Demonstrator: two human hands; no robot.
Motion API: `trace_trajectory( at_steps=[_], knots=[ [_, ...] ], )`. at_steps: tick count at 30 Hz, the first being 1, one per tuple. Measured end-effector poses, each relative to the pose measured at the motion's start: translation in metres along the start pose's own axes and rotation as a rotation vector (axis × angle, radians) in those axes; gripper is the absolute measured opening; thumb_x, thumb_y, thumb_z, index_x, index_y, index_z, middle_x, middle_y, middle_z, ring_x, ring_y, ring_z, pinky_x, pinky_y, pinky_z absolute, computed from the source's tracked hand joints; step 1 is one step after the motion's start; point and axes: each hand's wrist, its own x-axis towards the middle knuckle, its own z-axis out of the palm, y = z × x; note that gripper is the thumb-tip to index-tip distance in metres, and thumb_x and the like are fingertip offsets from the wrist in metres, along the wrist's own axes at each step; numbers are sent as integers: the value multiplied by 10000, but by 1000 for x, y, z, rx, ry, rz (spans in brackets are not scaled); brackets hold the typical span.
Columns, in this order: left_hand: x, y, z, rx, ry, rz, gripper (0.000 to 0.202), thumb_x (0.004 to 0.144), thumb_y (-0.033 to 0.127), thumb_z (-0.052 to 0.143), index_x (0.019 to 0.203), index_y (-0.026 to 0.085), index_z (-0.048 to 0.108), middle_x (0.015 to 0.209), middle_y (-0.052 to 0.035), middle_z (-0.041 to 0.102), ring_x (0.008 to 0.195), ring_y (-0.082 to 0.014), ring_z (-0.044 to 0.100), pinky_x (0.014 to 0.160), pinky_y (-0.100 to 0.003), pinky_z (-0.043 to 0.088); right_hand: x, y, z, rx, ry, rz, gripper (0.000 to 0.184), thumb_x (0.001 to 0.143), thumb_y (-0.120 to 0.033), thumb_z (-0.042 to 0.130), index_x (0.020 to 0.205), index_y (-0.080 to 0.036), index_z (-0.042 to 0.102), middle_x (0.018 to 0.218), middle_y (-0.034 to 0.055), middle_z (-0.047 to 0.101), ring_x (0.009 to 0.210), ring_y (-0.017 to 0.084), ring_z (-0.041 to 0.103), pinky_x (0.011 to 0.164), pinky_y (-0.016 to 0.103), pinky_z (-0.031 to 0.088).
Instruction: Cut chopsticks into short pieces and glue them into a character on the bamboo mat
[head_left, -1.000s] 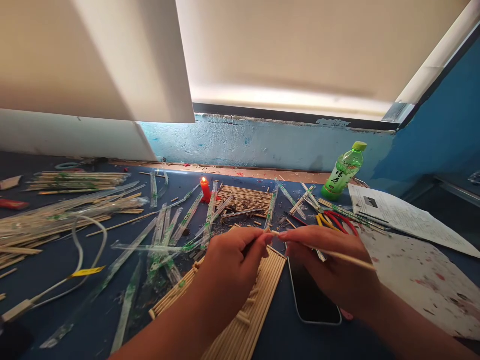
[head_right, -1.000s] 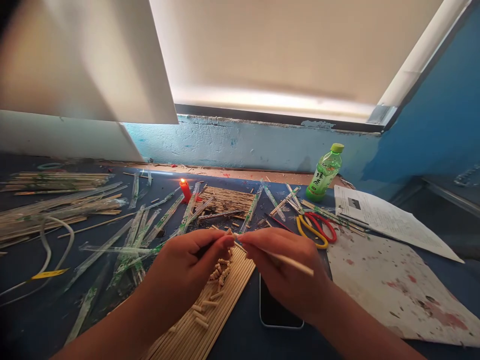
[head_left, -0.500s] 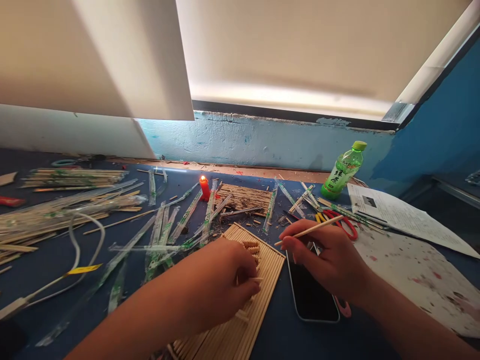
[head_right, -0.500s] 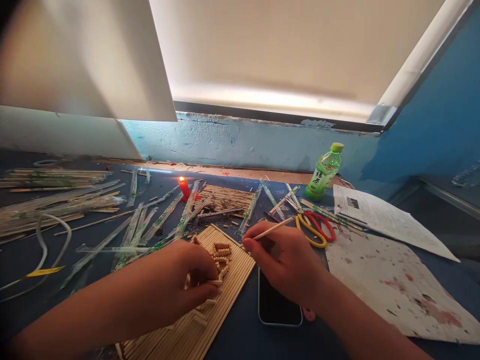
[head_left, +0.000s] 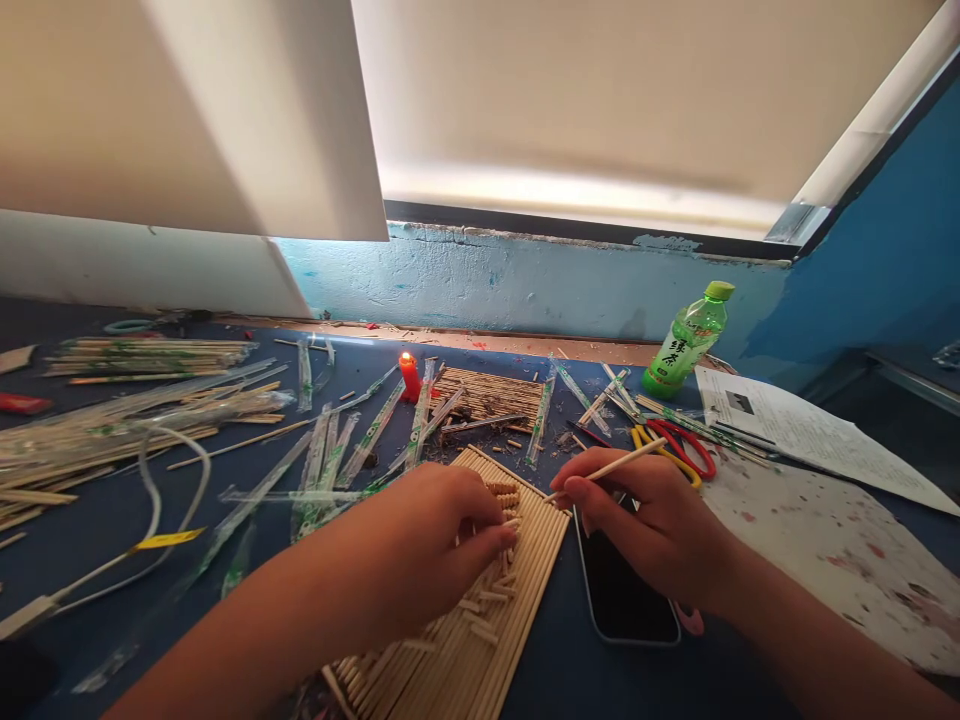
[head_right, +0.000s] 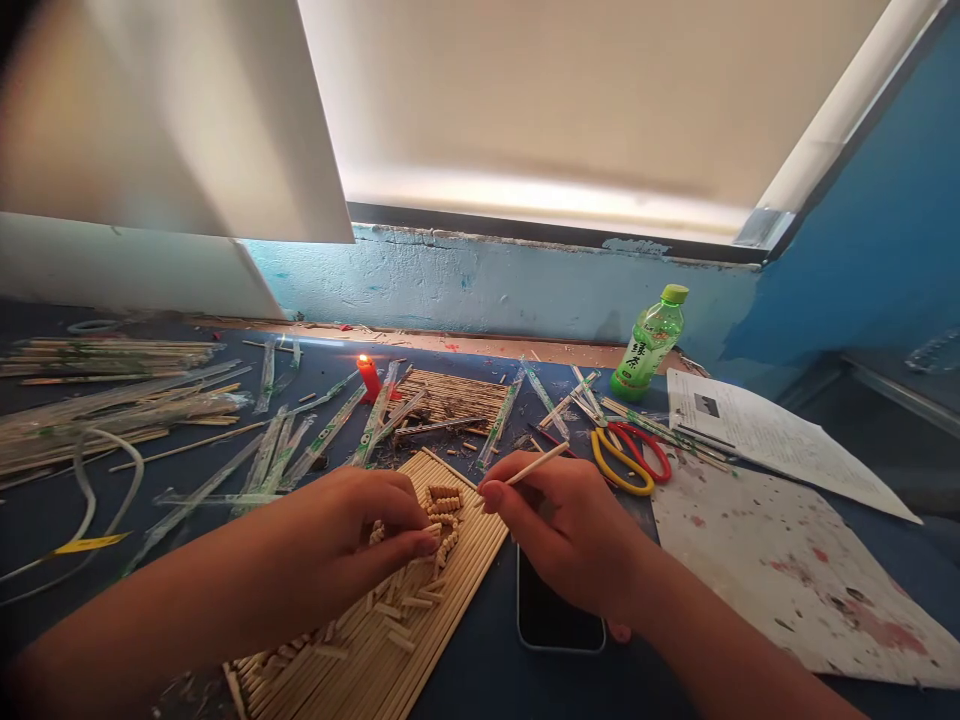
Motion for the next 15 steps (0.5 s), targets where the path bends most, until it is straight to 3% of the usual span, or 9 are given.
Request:
trace_trajectory(
  at_steps=[11, 15],
  knots=[
    [-2, -5, -8, 24, -136, 21, 264, 848, 296, 566, 632, 216, 695, 608, 21, 634, 534, -136, 509, 524, -256, 343, 1, 1, 1, 4, -45, 51, 265, 1006, -334, 531, 937, -178, 733, 942, 37, 717, 764, 149, 639, 667, 273, 488],
    [-2, -7, -8, 1, -110, -18, 244, 834, 332, 581, 682, 222, 736, 653, 2, 683, 555, -150, 552, 536, -260, 363, 0, 2, 0, 21, -54, 57, 268, 1006, -344, 531, 940, -183, 734, 948, 38, 716, 774, 152, 639, 678, 275, 492]
  ],
)
